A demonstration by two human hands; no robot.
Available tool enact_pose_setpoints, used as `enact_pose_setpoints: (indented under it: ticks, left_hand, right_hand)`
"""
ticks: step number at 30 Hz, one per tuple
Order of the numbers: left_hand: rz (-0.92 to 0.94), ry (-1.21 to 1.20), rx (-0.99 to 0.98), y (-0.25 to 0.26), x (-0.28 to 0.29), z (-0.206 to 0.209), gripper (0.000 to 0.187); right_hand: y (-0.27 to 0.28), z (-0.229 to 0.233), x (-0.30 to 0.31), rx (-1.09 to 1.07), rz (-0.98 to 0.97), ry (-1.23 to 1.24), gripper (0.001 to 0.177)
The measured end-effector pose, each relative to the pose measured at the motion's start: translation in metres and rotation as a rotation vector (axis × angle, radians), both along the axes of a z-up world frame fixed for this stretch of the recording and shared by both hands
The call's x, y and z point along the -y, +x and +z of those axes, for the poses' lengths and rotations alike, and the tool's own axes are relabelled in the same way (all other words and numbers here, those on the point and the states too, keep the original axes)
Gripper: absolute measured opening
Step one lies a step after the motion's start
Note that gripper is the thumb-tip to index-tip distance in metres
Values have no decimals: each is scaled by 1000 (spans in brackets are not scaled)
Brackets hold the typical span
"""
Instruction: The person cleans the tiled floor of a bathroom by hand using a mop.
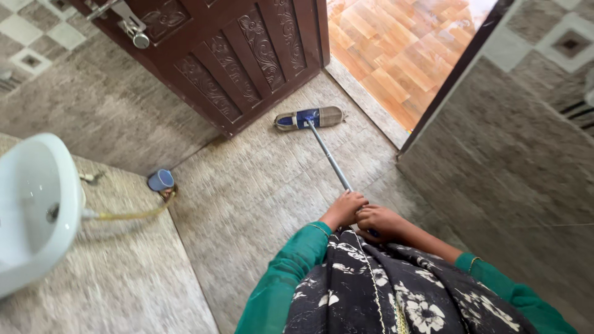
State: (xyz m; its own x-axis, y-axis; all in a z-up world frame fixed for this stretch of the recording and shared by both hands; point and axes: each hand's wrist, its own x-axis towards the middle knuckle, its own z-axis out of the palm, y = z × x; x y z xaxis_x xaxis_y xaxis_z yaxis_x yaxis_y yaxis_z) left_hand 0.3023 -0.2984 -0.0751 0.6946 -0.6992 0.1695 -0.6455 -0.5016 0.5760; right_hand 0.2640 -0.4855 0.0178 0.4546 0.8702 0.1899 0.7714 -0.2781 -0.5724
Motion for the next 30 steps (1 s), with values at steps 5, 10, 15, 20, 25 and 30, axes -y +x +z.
enact_pose_setpoints:
  ticks: [5,10,15,20,25,30]
  left_hand:
    - [49,-90,-7,-55,61,73,33]
    - [-26,-191,103,-127,100,102,25]
    - [52,-335,97,-158,131,53,4]
    - [173,-481,132,-170,141,26,15]
    - [32,-558,235,-144,112,34,11]
    - [-37,-604,269,-78,59,37,11]
  right_hand:
    - [-53,97,45,39,-68,115,27]
    - [-115,132,77,134,52,422,35]
    - [-124,92,93,-16,240,582,34]
    - [-123,35,92,15,302,698,30]
    - [-99,32,70,-48,393,735,24]
    - [-38,64,21,-101,412,617,20]
